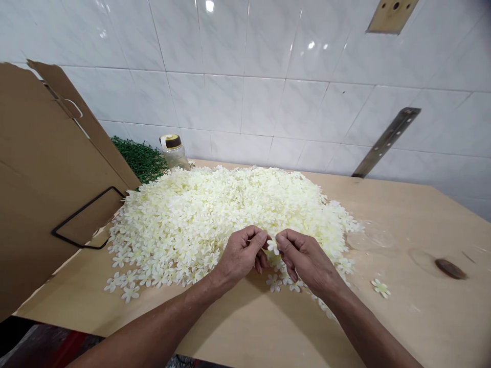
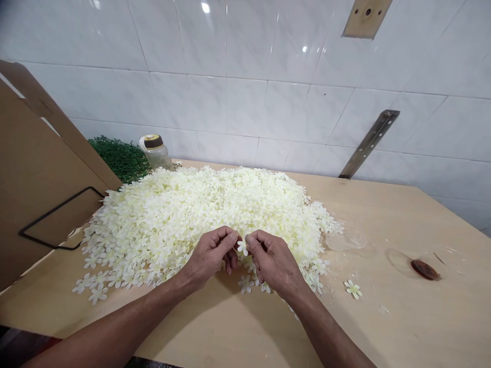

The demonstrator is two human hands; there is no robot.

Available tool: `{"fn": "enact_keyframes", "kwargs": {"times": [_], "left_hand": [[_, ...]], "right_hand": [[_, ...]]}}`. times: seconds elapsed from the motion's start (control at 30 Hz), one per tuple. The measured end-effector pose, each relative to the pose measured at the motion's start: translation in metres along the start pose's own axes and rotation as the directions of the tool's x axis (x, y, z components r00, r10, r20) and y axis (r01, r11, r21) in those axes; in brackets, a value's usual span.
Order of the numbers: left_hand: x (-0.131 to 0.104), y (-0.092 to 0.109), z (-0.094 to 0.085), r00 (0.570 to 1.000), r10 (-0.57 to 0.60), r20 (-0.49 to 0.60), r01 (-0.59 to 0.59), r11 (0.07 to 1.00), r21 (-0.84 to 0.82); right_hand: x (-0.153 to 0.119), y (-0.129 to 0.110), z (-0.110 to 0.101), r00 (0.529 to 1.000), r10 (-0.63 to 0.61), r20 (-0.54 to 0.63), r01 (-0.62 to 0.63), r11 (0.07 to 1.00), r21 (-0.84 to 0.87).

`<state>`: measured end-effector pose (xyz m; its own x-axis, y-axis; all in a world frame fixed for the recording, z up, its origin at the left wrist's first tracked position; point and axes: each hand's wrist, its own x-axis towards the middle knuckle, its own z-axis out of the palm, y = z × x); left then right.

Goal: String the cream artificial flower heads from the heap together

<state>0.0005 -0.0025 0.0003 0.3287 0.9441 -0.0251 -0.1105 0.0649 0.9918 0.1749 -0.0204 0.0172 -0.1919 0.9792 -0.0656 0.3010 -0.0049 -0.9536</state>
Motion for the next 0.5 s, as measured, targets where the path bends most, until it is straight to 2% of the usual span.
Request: {"fn": "enact_keyframes", "kwargs": {"times": [0.3,0.5], "left_hand": [[-0.0008,0.0011,0.0028,0.998,-0.044,0.033,0.047,0.995,-0.082],[-0.0026,0.0047,0.0027,1.0,0.0,0.026,0.004,0.991,-0.134]], "right_hand": [[-0.0003,-0.0027,0.0035,0.995,-0.021,-0.098,0.021,1.0,0.004],[0.0015,-0.0012,0.0046,0.979,-0.042,-0.201,0.031,0.998,-0.055]]}}
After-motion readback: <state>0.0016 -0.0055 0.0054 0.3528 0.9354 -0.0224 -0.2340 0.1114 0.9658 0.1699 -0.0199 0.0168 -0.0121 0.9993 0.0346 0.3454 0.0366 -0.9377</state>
